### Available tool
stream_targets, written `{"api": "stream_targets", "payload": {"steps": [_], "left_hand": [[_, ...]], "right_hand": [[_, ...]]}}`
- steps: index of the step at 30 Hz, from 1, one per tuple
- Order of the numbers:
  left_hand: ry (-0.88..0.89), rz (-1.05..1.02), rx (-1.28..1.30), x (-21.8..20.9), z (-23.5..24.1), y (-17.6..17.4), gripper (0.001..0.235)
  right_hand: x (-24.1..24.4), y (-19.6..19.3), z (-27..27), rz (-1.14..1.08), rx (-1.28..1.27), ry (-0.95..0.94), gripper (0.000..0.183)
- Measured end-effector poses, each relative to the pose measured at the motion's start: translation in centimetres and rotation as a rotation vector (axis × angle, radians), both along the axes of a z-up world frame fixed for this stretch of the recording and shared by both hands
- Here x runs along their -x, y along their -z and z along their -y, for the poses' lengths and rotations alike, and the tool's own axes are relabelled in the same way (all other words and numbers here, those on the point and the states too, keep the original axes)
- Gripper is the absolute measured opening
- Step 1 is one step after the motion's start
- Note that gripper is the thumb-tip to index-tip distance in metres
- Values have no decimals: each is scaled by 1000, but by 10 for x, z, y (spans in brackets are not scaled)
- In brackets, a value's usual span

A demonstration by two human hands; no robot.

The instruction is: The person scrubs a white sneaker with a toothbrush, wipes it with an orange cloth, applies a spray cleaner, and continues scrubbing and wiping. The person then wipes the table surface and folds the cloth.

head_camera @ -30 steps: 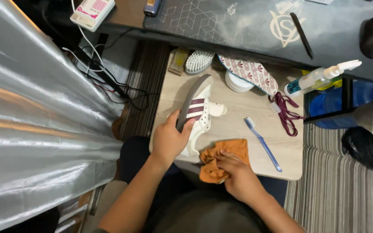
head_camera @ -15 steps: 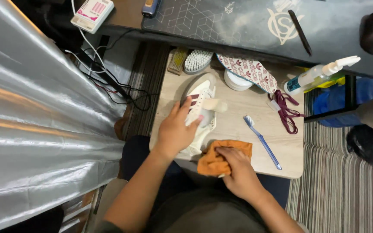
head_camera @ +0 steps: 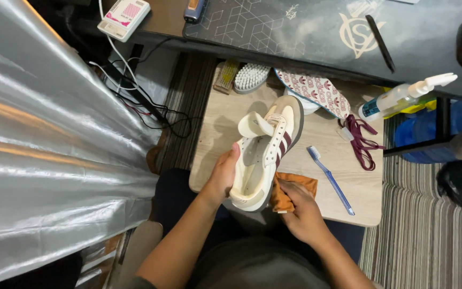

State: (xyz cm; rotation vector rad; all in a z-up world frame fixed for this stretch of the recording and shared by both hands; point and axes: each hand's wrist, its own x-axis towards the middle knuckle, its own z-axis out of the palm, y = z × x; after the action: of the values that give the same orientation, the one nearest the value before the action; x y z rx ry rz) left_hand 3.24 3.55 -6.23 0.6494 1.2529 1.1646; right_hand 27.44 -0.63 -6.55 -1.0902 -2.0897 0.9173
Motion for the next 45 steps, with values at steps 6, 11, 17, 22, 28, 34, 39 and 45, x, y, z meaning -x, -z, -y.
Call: {"api": "stream_targets", "payload": {"steps": [6, 11, 17, 22, 28, 34, 39, 45], "left_hand": [[-31, 313, -59, -6, 3, 3, 64], [-12, 606, -82, -5, 5, 21, 60], [79, 803, 25, -3, 8, 15, 57], [71, 866, -23, -7, 1, 48, 64], [-26, 584, -75, -3, 7, 8, 52], [-15, 381, -135, 5, 10, 4, 48], [8, 296, -280, 8, 9, 12, 54], [69, -92, -365, 8, 20, -32, 62]], "right_hand": [[1, -2, 0, 2, -2, 4, 54], [3, -4, 0, 24, 35, 21, 53], [1, -1, 0, 53, 45, 23, 57], [3, -5, 1, 51, 52, 36, 57], [-4, 10, 1, 53, 40, 25, 70], [-2, 6, 1, 47, 33, 34, 63], [-1, 3, 0, 46, 33, 28, 56], [-3, 8, 1, 66, 39, 27, 66]]}}
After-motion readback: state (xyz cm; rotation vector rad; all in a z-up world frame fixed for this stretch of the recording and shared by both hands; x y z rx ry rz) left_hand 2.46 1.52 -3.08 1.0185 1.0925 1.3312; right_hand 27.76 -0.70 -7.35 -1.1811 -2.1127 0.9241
